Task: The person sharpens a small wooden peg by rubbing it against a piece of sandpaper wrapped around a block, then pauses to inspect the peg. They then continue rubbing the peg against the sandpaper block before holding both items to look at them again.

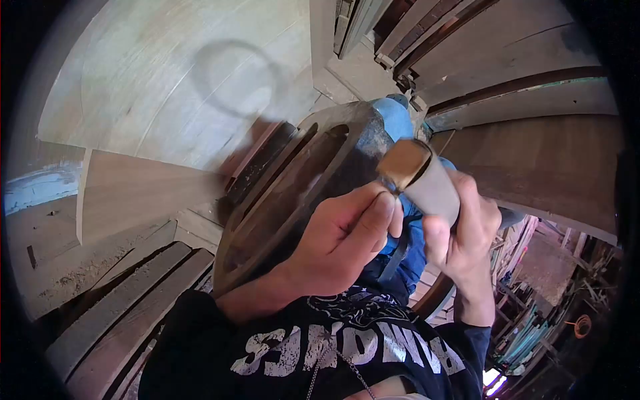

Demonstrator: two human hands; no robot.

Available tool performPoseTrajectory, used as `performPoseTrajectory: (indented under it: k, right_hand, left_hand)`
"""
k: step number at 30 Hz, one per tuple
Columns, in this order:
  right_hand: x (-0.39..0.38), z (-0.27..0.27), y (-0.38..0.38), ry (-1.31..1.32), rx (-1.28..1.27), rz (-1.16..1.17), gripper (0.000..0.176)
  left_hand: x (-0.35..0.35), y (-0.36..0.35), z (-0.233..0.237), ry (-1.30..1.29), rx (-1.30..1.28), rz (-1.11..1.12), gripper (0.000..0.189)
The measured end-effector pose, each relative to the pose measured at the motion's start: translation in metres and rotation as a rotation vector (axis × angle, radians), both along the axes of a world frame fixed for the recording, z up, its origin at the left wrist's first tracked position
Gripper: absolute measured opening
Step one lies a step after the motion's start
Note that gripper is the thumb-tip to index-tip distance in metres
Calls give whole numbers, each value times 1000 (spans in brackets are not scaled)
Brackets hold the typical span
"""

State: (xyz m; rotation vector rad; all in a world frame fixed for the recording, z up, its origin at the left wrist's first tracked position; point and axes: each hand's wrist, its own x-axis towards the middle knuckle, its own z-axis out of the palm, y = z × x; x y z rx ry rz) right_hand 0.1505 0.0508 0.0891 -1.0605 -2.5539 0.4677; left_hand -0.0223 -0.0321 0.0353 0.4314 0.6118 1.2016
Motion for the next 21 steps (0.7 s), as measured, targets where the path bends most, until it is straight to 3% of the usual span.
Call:
performPoseTrajectory:
  k: [1,2,3,4,6,8,14,19,21]
  right_hand:
    - [0,-2,4,-25,49,-76,45]
    - [-1,-2,11,-284,-4,-208,39]
    - [4,-10,19,-271,-4,-238,35]
    - [12,-16,22,-278,-13,-252,31]
    - [11,-6,23,-29,-97,-303,23]
    - [8,8,21,35,-167,-322,24]
    - [12,24,-2,87,-174,-111,53]
    - [5,23,-10,35,-182,-17,57]
    - [2,23,-9,-2,-156,19,56]
  left_hand:
    - [9,-1,-2,101,230,68,28]
    - [17,-3,-3,202,467,134,28]
    - [11,-6,7,284,382,-3,31]
    - [8,-6,9,268,380,-7,31]
    - [1,-2,8,252,151,2,32]
    - [3,-4,5,216,145,-24,32]
    - [-2,0,7,96,43,-37,34]
    - [-7,-2,4,26,4,-50,29]
    - [-6,-4,0,134,62,-29,24]
